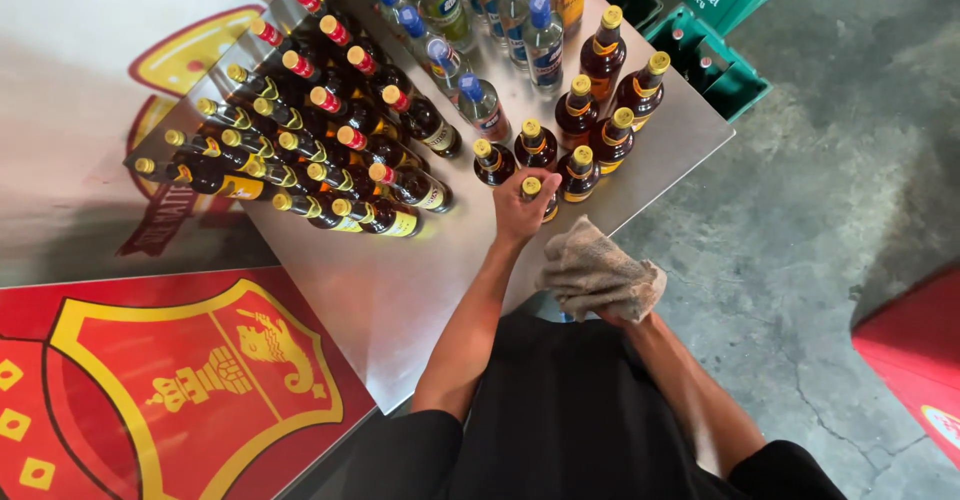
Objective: Wiping glass beverage bottles with a cloth and organizing them on a stainless steel counter.
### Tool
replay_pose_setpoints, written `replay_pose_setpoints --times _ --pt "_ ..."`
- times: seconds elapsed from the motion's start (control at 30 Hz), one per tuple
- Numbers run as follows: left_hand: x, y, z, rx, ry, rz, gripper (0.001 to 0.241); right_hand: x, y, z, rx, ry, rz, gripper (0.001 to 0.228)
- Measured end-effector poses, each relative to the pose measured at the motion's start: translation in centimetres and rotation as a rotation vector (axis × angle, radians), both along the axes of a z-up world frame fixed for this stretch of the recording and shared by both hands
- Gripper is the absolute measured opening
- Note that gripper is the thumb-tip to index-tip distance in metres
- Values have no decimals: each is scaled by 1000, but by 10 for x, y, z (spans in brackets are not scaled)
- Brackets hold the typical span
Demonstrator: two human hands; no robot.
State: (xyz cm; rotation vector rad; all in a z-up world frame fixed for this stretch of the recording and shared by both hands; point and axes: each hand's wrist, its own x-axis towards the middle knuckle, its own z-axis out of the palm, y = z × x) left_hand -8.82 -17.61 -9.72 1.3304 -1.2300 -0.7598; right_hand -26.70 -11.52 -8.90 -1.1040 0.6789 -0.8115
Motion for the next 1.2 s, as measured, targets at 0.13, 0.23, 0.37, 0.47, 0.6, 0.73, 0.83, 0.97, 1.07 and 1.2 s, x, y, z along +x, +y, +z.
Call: replay_pose_setpoints --times 0.13,0.23,0.37,0.47,0.6,0.73,0.83,0.97,1.07,1.2 --pt "-4 6 -25 -39 101 35 21 6 -5 2 -167 101 6 57" --pt "-4 17 -34 -50 78 156 29 15 -5 4 -290 173 10 61" --pt "-2 42 -18 -9 144 295 33 28 -5 7 -449 275 21 65" --pt "3 73 13 -44 212 234 41 44 -2 8 -572 335 50 69" --pt "9 109 71 -44 194 244 39 66 -6 11 -750 394 103 74" --pt "26 138 139 -97 318 129 38 81 -4 18 -860 352 159 73" --pt "40 155 182 -149 223 78 34 86 -7 19 -827 203 210 70" --pt "58 171 208 -333 297 2 28 91 -13 -5 -605 -17 255 72" --pt "75 179 205 -468 454 -84 28 96 1 -9 -434 33 241 69" --pt "83 184 203 -458 480 -163 31 112 9 82 -425 45 311 71"
